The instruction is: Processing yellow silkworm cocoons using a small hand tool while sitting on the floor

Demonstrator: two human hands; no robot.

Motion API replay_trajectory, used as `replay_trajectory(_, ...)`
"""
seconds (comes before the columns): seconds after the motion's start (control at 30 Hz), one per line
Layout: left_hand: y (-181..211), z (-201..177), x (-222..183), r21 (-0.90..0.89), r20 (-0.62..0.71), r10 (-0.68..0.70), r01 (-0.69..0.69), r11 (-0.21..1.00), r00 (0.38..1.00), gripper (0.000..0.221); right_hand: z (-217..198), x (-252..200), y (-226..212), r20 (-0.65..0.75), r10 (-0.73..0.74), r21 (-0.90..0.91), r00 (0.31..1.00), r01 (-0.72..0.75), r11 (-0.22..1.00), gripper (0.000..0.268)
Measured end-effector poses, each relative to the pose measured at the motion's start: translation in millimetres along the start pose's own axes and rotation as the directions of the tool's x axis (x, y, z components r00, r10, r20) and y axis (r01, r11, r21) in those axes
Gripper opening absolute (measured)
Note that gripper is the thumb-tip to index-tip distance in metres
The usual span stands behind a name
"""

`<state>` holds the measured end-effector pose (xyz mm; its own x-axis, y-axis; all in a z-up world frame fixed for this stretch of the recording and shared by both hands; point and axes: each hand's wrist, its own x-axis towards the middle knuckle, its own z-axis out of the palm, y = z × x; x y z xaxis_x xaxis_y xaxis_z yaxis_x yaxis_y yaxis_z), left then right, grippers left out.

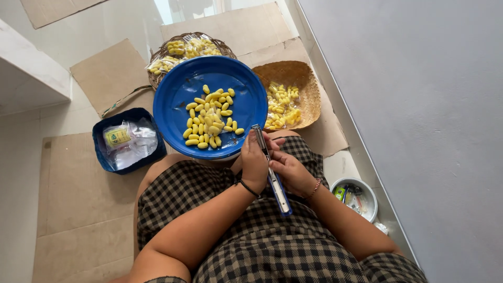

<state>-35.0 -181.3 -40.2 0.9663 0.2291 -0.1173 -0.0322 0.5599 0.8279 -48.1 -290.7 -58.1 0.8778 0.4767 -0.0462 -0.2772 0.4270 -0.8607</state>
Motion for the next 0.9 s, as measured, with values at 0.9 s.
replay_trajectory(0.9, 15, -15, -6, 0.379, 0.295, -0.519, 0.400, 0.835, 0.802, 0.053, -323, -22, 34, -0.746, -0.287, -0.666, 0.601, -0.677, 0.314, 0.038)
